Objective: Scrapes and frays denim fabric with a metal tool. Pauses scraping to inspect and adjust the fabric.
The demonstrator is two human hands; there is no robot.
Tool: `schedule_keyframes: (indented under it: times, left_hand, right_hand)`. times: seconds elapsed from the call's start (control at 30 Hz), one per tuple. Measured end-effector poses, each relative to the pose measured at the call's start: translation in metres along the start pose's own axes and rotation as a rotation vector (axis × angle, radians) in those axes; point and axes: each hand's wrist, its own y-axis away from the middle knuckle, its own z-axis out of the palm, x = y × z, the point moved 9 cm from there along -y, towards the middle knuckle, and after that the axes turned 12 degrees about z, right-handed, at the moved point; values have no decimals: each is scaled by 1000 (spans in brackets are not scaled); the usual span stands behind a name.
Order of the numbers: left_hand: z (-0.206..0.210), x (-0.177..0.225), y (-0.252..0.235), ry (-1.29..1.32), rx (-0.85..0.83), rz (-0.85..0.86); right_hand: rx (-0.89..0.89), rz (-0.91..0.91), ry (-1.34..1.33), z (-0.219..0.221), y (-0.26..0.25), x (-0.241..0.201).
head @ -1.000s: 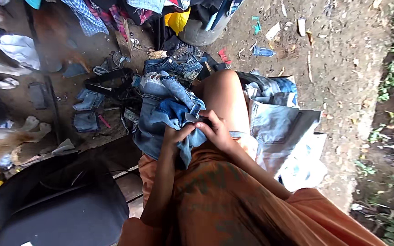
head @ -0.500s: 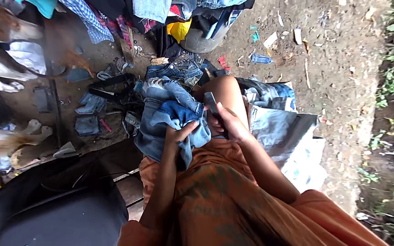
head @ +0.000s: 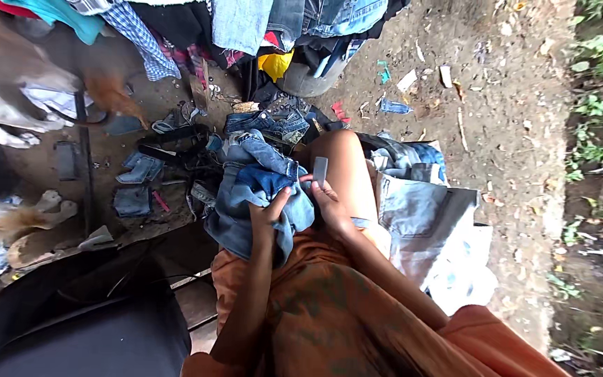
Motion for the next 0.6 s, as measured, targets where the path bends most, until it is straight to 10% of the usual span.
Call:
schedule_keyframes:
  times: [0.27,0.6]
  left_hand:
    - [12,-13,11,-177,-117,-120]
    - [18,-10,10,-228,-232,-41]
  right_hand:
    - [120,-411,423,-18,30,-65]
    - [40,-246,443,-18,2,-61]
